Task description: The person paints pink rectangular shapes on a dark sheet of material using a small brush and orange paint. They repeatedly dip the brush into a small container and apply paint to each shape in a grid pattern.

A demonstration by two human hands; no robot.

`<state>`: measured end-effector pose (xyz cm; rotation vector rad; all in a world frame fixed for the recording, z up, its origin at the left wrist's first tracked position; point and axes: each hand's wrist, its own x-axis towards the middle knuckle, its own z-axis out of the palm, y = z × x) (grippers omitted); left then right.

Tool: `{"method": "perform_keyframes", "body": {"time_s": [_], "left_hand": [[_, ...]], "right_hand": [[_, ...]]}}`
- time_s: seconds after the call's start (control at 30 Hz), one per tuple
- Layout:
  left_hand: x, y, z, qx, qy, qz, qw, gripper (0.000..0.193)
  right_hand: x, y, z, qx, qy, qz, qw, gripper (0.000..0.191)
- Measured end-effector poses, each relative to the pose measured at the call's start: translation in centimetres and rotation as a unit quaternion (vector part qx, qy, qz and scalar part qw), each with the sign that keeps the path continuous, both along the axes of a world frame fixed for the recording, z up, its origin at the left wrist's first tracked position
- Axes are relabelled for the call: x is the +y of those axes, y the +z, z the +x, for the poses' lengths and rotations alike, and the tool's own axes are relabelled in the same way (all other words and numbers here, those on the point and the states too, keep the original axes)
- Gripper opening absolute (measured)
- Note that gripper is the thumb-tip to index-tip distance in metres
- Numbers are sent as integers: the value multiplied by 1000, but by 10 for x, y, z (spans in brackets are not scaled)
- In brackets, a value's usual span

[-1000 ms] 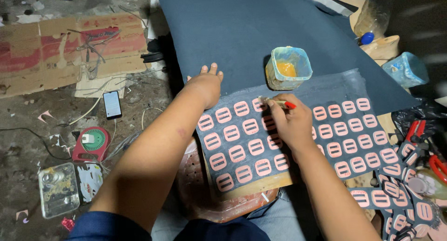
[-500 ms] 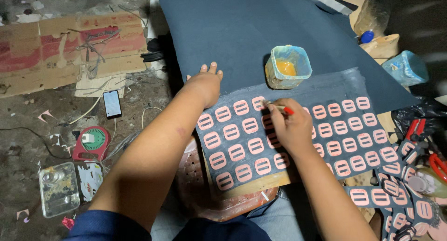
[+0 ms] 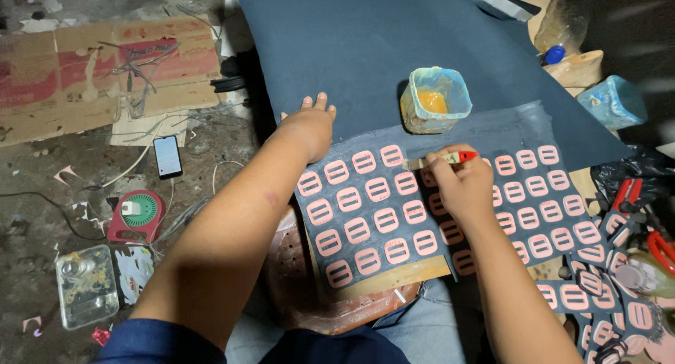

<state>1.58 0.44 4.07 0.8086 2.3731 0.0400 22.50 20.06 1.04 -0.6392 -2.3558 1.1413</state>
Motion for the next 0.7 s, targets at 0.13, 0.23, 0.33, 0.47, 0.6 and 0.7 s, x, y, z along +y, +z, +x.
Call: {"method": "perform_keyframes", "body": {"time_s": [0.13, 0.23, 0.33, 0.47, 0.6, 0.7], "left_hand": [[0, -2, 1, 3, 5, 6, 1000, 77], [1, -2, -1, 2, 5, -2, 1000, 78], [2, -2, -2, -8, 7, 1, 1000, 74], [0, -4, 0, -4, 2, 2, 1000, 74], [1, -5, -2, -7, 3, 0, 1000, 74], [1, -7, -3, 1, -2, 7, 1000, 74]], "right_hand": [[0, 8, -25, 25, 22, -26, 999, 15], [-3, 18, -43, -11, 87, -20, 996, 12], [-10, 32, -48, -64, 144, -26, 987, 13], [-20, 48, -45, -105, 212, 24, 971, 14], [-16, 59, -44, -176, 246, 27, 953, 15], [2, 69, -44, -64, 212, -2, 975, 13]]}}
